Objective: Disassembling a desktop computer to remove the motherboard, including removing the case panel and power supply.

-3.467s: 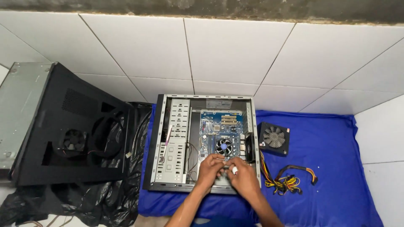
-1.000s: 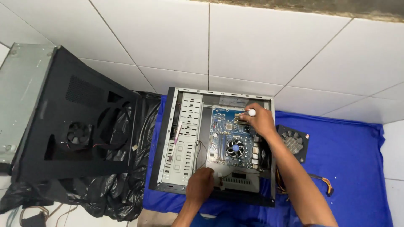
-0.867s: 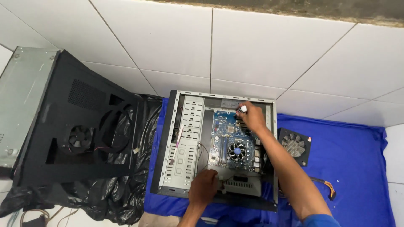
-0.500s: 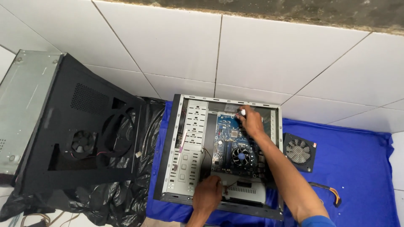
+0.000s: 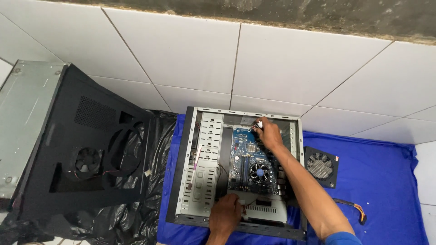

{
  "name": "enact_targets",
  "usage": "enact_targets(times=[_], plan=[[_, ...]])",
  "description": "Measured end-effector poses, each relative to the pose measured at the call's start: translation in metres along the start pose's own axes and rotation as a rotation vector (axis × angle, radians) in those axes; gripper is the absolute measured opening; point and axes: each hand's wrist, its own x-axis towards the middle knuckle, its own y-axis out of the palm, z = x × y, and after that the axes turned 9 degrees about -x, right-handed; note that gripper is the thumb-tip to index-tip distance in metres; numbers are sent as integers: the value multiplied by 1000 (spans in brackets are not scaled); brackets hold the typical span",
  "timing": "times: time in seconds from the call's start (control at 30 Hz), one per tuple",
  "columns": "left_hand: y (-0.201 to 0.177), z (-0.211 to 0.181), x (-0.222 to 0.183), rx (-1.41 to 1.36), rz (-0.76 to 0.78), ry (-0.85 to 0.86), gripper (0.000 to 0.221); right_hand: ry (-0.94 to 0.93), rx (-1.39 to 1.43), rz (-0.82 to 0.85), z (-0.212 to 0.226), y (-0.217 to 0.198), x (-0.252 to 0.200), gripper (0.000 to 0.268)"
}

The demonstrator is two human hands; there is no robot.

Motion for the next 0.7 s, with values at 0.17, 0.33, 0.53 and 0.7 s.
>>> enact_targets(times=[0.17,0.33,0.53,0.7], plan=[[-1,0,2,-29,41,-8,17,14,-26,16,9,-5,0,38],[0,1,4,-28,115,-70,20,6,-59,-75,6,4,-1,37],[-7,-3,7,-81,226,-155,11,85,-78,-86,-1,13,3,38],[8,17,9,-6,357,-67,10,206,-64,-65,0,21,4,42]])
